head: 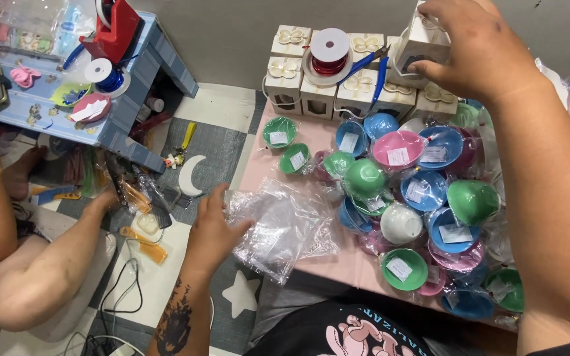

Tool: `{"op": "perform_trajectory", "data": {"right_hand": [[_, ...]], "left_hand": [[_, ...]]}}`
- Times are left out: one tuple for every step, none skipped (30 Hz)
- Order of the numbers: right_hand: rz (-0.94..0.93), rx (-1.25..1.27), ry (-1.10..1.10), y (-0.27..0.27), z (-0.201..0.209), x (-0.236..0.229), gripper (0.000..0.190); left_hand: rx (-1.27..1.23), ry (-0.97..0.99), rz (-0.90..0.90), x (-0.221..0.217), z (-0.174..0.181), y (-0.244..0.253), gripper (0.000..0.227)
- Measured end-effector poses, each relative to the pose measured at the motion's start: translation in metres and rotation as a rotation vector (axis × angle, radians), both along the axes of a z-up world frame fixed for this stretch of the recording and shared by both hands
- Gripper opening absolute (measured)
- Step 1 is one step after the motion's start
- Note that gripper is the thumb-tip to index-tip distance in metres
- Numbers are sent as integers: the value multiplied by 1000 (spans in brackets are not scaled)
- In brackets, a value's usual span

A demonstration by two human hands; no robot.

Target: A person is sitting on the floor and packing various colorful plastic bowls into a clear plastic bag.

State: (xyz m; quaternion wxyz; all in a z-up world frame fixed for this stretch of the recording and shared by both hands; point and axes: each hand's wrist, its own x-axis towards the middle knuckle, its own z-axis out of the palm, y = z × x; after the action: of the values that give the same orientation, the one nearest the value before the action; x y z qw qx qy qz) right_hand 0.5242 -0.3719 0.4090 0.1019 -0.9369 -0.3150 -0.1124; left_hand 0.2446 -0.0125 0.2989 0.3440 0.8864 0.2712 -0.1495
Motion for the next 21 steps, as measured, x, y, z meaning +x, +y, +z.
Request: {"op": "perform_trajectory", "data": {"right_hand": [[-7, -19, -40, 0, 0, -2, 73], [-8, -20, -42, -2, -2, 0, 73], [16, -11, -71, -4, -4, 2, 72], [37, -3, -98, -7, -7, 2, 71], [34, -4, -98, -6, -3, -1, 71], [18, -10, -81, -5, -1, -4, 72], [2, -16, -63, -3, 2, -7, 72], [1, -14, -65, -3, 4, -10, 72], [9, -11, -88, -3, 6, -14, 72], [18, -8, -112, -4, 8, -17, 72], [17, -7, -114, -6, 8, -19, 72], [18, 3, -155, -8, 8, -22, 71], [18, 12, -196, -11, 7, -25, 69], [16, 14, -197, -10, 9, -32, 69], [16, 70, -204, -10, 10, -40, 64], [18, 125, -211, -8, 12, -48, 59], [17, 127, -211, -3, 17, -63, 59], [69, 228, -177, 4, 22, -78, 53], [122, 330, -143, 10, 26, -93, 47], [125, 332, -141, 20, 29, -114, 47], [133, 325, -12, 29, 33, -135, 55]], "left_hand": [[-47, 37, 38, 2, 12, -2, 97], [-47, 35, 37, 2, 9, 1, 97], [-75, 18, 42, 1, 6, 4, 97], [-102, 3, 45, 1, 4, 7, 98], [-103, 2, 42, 1, 4, 8, 98], [-161, 20, 34, 1, 5, 10, 106], [-219, 39, 26, 1, 6, 11, 115], [-217, 37, 25, 0, 9, 9, 115], [-275, 41, 23, 0, 13, 8, 111], [-333, 44, 22, -1, 17, 6, 108], [-331, 43, 20, -4, 14, 8, 108], [-405, -25, -6, -7, 12, 10, 104], [-478, -92, -34, -10, 9, 12, 101], [-476, -93, -36, -13, 8, 12, 101], [-539, -182, -41, -15, 6, 13, 100], [-602, -272, -44, -19, 5, 13, 99], [-600, -272, -44, -21, 13, 9, 99], [-617, -306, -22, -23, 20, 6, 94], [-634, -340, 1, -26, 28, 2, 90], [-631, -340, 5, -29, 30, -1, 90], [-692, -423, -17, -32, 32, -3, 90]]}}
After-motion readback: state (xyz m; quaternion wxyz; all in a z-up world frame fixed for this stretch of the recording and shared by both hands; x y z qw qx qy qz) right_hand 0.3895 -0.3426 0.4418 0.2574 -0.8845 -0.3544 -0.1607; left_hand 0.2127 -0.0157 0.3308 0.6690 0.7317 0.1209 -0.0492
